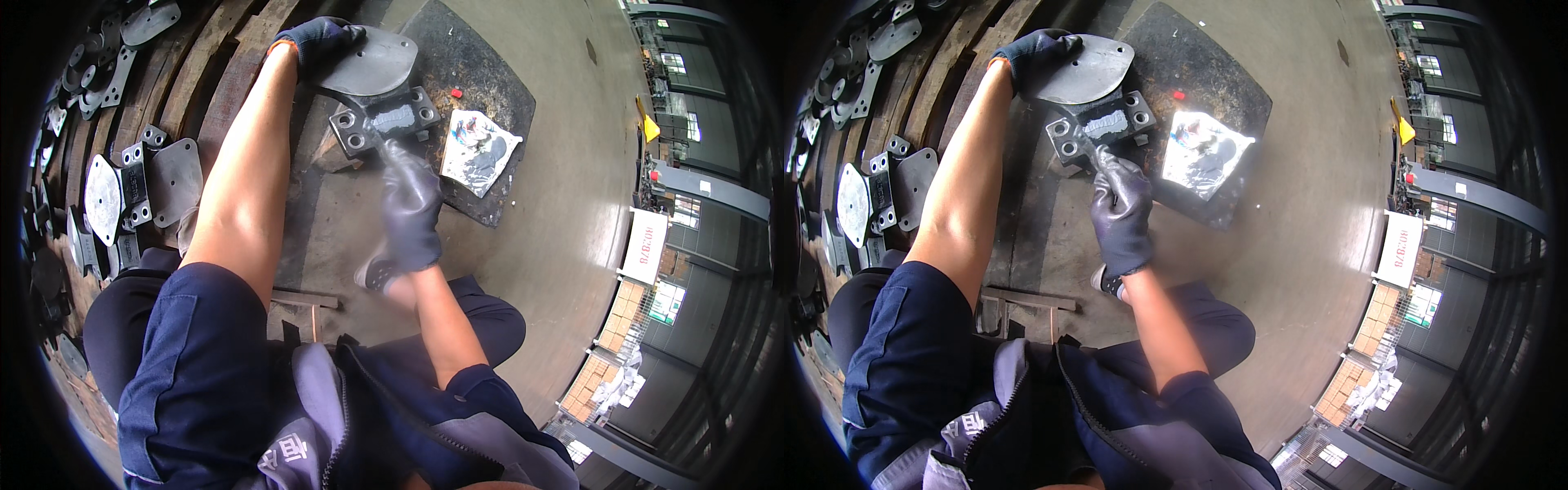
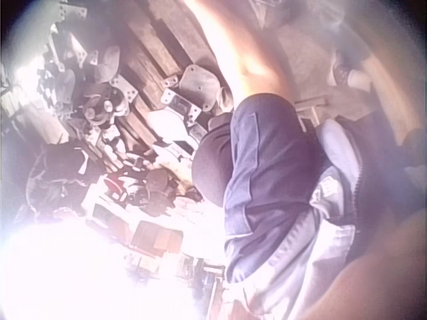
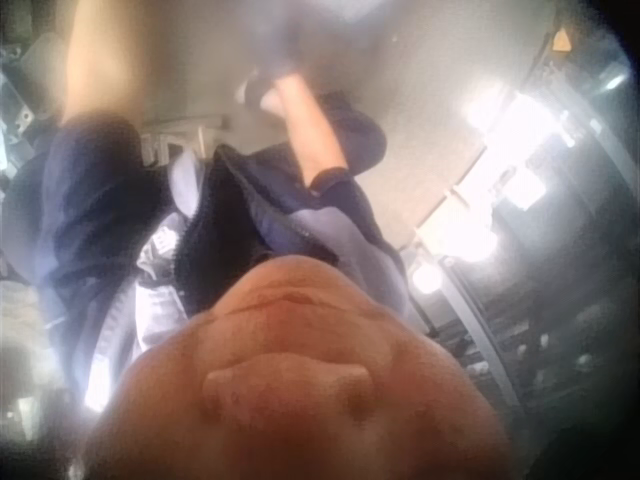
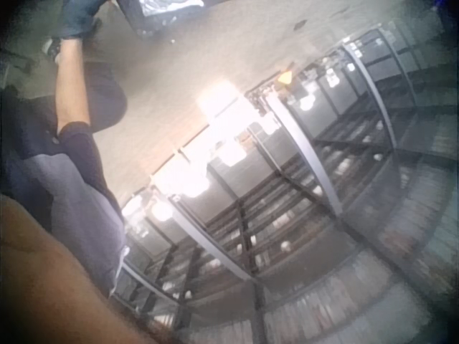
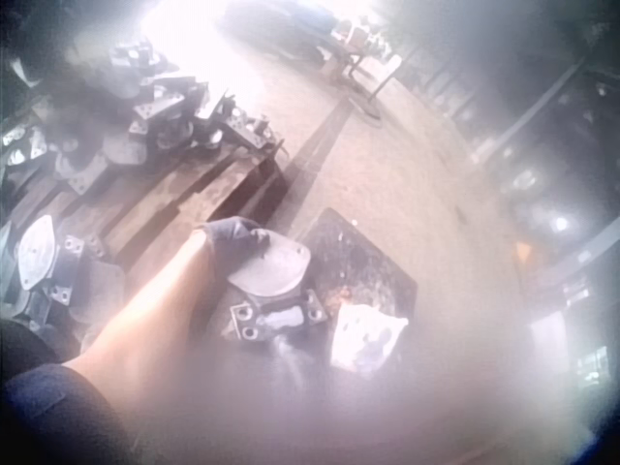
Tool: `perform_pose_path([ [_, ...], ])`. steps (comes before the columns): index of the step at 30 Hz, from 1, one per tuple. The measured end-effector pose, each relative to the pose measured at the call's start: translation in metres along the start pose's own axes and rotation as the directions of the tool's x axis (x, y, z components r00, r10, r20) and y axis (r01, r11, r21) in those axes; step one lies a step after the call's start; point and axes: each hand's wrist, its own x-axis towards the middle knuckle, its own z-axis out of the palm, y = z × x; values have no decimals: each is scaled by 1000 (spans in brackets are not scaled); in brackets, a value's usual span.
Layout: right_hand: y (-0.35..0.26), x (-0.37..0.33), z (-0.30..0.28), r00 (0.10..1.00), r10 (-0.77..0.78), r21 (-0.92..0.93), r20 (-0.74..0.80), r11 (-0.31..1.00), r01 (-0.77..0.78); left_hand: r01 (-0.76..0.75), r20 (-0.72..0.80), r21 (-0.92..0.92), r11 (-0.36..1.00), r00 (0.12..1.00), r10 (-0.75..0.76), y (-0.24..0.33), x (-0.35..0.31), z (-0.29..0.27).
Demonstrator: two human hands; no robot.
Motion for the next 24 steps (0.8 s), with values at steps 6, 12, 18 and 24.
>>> perform_pose_path([
  [6, -12, 10, -15, 662, 721, 541, 204, 481, -690, -4, -15, 54, 999, 1000, 5, -2, -1, -1],
  [12, -12, 19, -18, 538, 786, 536, 304, 326, -779, -3, 4, -30, 1000, 1000, 3, 0, -1, 1],
  [18, -2, 15, -15, 542, 791, 559, 283, 324, -764, -5, -8, 68, 998, 1000, 6, 2, -2, 0],
  [24, 6, 17, -18, 520, 816, 580, 253, 302, -756, 15, -20, -12, 1000, 1000, -15, -1, -1, 1],
])
